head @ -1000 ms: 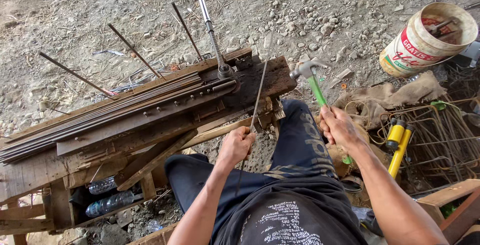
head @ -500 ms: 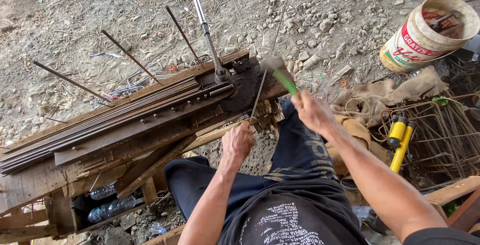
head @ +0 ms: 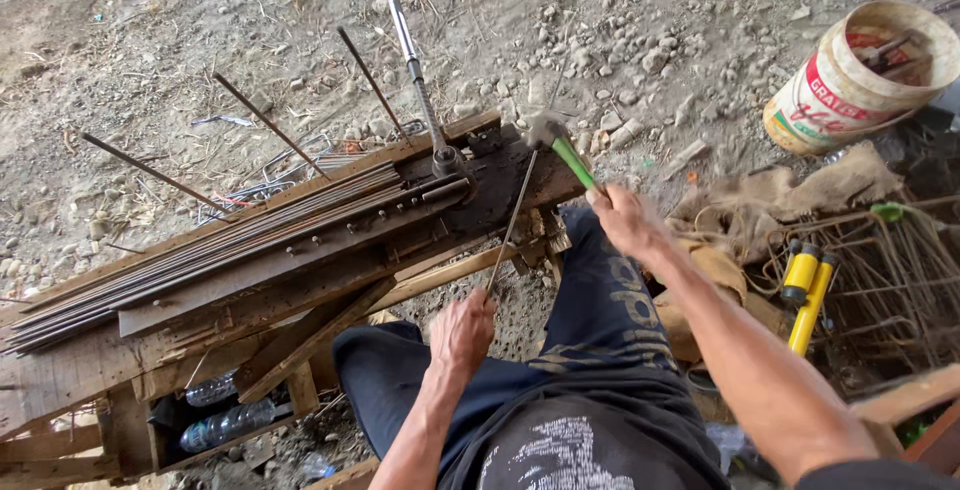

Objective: The person bends thin metal rods into U-shapes using a manual bending jig. They insert the rod, rotate a lever to bend it, and then use a hammer to straighten the bent section before removing it.

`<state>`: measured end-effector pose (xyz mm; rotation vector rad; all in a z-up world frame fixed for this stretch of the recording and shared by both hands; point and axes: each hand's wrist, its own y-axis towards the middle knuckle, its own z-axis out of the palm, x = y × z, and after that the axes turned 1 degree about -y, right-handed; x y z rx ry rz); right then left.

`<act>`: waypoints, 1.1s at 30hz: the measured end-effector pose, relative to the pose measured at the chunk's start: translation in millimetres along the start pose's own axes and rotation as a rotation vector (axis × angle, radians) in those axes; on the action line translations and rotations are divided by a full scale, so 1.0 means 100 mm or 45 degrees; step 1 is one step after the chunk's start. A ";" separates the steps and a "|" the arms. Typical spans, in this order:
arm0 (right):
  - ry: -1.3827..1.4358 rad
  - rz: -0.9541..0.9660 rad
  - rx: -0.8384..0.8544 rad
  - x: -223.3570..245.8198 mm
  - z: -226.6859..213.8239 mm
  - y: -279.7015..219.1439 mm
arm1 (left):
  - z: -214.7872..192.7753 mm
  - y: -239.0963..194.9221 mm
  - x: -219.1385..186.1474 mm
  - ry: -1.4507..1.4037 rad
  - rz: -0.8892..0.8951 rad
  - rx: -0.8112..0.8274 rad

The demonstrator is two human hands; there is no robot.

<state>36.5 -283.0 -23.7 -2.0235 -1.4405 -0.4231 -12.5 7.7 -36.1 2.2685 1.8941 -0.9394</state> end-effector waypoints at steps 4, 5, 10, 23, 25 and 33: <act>0.139 -0.023 -0.226 0.07 0.05 -0.11 | 0.05 -0.13 0.09 -0.003 -0.023 0.098; 0.161 -0.143 -0.382 0.12 0.06 -0.16 | 0.08 -0.14 0.13 0.011 -0.028 0.121; 0.075 -0.153 -0.087 0.02 -0.17 -0.22 | 0.04 -0.14 0.14 -0.120 -0.026 0.144; 0.907 0.148 -0.169 -0.20 -0.35 -0.60 | -0.23 0.26 -0.43 -1.468 -0.020 0.263; 0.861 0.107 -0.129 -0.28 -0.39 -0.55 | -0.17 0.37 -0.39 -1.401 0.004 0.204; 0.826 -0.300 -0.258 0.04 -0.48 -0.38 | 0.24 0.83 -0.12 -1.173 0.047 0.073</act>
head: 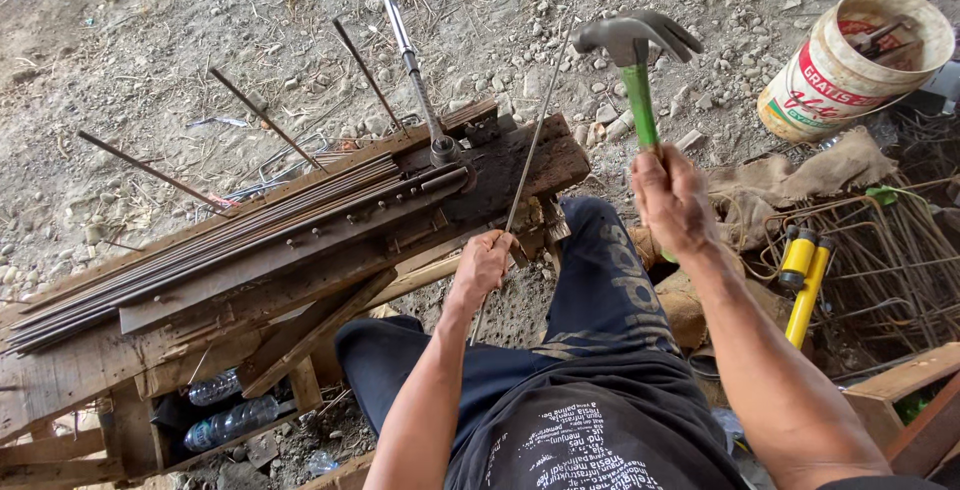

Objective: The person bends thin metal rods into U-shapes using a manual bending jig. They insert the rod, rotate a lever to bend it, and then use a hammer to straighten the bent section before removing it.

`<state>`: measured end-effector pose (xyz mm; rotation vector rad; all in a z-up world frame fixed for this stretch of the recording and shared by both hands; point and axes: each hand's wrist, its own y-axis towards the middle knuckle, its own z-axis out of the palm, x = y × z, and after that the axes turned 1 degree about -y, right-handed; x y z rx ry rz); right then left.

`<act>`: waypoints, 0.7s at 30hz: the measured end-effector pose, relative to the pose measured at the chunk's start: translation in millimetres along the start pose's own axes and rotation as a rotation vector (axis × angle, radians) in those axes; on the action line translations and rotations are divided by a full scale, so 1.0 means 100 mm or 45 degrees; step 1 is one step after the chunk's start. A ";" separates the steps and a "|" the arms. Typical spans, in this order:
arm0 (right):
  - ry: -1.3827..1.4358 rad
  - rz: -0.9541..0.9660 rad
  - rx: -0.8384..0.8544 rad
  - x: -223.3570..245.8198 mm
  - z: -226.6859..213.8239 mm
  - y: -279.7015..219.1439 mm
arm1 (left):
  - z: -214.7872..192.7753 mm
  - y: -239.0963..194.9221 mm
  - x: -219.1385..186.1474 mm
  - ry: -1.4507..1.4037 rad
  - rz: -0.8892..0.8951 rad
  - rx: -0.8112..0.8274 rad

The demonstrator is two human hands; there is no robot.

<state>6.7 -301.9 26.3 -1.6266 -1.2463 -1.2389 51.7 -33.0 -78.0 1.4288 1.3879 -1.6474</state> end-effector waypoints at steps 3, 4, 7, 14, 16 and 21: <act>-0.204 -0.170 -0.115 -0.22 0.27 0.12 | -0.05 -0.12 -0.02 0.153 0.019 -0.050; -0.475 -0.056 -0.069 -0.32 0.38 0.12 | -0.06 -0.19 -0.11 0.156 -0.013 -0.031; -0.763 0.181 0.078 -0.38 0.46 0.14 | -0.04 -0.19 -0.05 0.178 -0.033 -0.021; -0.592 0.146 -0.078 -0.10 0.41 0.21 | -0.02 -0.13 0.09 0.190 -0.042 -0.067; -0.663 0.177 -0.024 -0.38 0.43 0.26 | 0.00 -0.16 0.07 0.230 -0.039 -0.068; -0.797 0.335 0.259 -0.70 0.32 0.41 | 0.01 -0.29 0.02 0.226 -0.112 -0.160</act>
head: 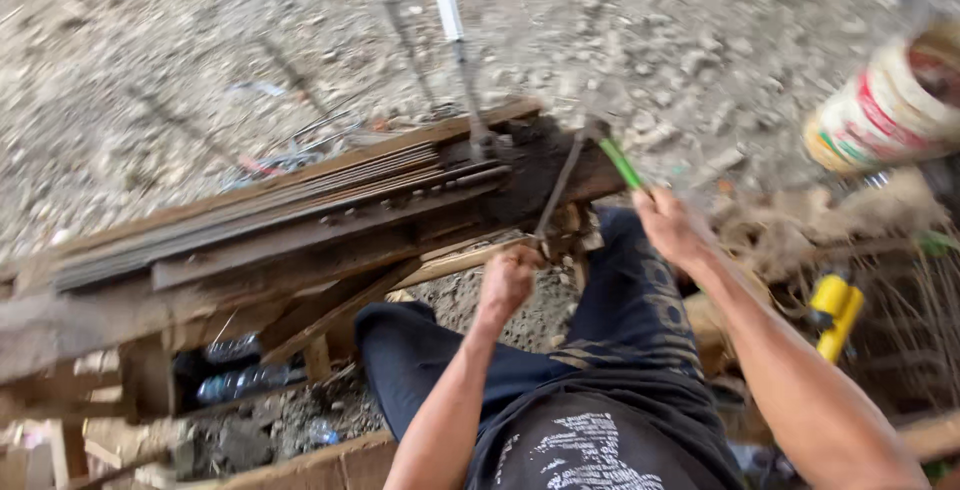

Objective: The person bends thin metal rods into U-shapes using a manual bending jig. They insert the rod, rotate a lever to bend it, and then use a hammer to straighten the bent section before removing it.

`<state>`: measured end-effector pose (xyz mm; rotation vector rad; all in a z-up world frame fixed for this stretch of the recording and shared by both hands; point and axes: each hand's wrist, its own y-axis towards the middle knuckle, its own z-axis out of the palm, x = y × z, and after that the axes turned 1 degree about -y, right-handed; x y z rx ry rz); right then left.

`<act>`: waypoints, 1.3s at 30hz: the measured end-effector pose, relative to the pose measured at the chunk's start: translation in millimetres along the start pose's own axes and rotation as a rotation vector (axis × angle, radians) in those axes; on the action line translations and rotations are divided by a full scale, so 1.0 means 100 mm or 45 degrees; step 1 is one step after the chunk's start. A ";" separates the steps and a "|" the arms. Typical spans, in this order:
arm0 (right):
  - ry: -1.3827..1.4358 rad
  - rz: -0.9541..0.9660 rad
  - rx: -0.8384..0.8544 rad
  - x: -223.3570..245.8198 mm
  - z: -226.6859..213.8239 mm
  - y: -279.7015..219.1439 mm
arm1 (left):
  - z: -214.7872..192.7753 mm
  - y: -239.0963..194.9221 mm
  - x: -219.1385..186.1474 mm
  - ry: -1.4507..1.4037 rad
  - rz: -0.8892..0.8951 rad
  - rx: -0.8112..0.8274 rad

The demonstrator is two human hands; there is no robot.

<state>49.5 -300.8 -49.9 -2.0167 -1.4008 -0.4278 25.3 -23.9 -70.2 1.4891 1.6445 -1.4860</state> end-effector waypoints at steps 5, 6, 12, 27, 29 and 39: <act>0.373 -0.195 0.295 1.08 -0.36 -0.65 | -0.08 -0.20 0.12 0.263 0.056 0.016; 0.359 -0.223 0.346 1.17 -0.25 -0.64 | -0.10 -0.31 0.12 0.247 0.021 -0.029; -0.170 -0.727 0.556 2.24 0.54 -0.71 | -0.20 -0.72 0.12 0.261 0.016 -0.063; -0.672 -1.937 0.291 4.56 3.57 -1.11 | -0.60 -1.06 -0.11 0.107 -0.001 0.029; -0.855 -2.023 0.064 4.52 3.71 -1.01 | -0.40 -0.58 -0.18 0.386 -1.517 0.036; -0.769 -1.993 0.614 4.18 2.30 -0.40 | -1.31 -1.49 0.15 0.462 0.157 0.186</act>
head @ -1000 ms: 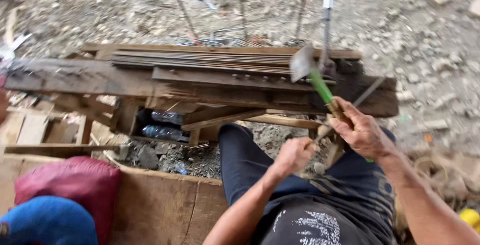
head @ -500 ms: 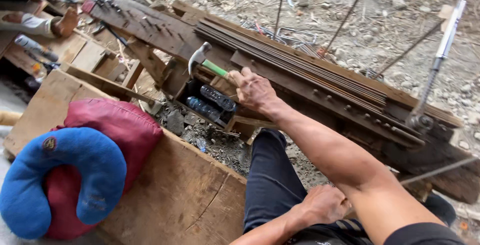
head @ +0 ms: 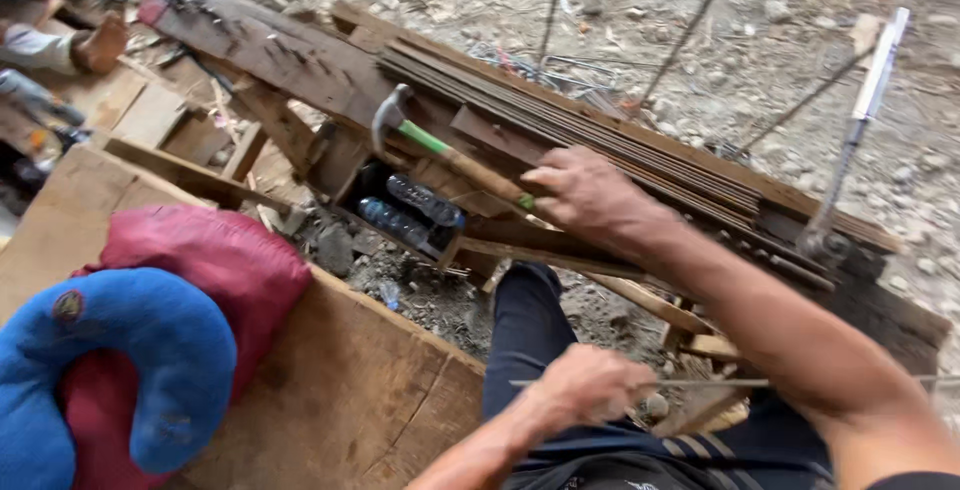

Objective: The person bends thin metal rods into U-shapes using a manual bending jig. They insert the rod, rotate a lever to bend it, and then use a hammer to straighten the bent section before removing it.

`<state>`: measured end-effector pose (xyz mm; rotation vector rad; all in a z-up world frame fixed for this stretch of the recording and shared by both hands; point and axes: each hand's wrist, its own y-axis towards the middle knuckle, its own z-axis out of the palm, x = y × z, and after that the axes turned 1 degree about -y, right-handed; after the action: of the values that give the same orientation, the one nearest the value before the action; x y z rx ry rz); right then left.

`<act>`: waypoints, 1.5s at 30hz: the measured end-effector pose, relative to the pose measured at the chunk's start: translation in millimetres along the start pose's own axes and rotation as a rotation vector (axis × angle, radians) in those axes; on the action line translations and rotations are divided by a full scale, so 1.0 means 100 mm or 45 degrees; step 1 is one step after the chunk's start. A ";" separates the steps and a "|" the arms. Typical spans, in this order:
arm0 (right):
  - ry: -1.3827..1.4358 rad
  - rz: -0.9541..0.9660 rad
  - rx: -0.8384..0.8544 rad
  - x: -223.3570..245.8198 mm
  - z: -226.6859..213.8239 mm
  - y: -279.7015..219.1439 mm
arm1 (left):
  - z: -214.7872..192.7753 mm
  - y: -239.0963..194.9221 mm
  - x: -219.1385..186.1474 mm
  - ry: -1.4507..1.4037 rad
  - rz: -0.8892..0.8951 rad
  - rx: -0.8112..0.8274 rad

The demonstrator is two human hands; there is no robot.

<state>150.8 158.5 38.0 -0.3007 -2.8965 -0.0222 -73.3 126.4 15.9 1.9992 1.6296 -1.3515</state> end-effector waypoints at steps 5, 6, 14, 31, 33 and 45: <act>0.593 1.095 0.232 -0.63 -1.12 -2.01 | -0.23 -0.28 0.42 0.229 0.299 -0.271; 0.594 1.147 0.206 -0.97 -1.06 -2.54 | -0.25 -0.30 0.56 0.240 0.344 -0.237; 0.819 1.959 -0.185 -0.60 -0.95 -4.79 | -0.72 -0.37 0.51 0.570 0.106 -0.289; 1.501 1.447 -1.385 -1.14 0.66 -3.92 | -1.95 0.49 1.73 1.076 -0.064 -1.003; 1.508 1.457 -1.420 -1.14 0.76 -3.77 | -2.04 0.60 1.85 1.129 -0.078 -1.019; 1.577 1.444 -1.487 -0.85 0.66 -3.44 | -1.41 1.41 1.04 0.779 0.389 -1.287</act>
<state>146.7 -192.4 -42.9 -1.3709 -0.9658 -1.1590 114.7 238.3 -36.2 1.8797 1.5989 0.2581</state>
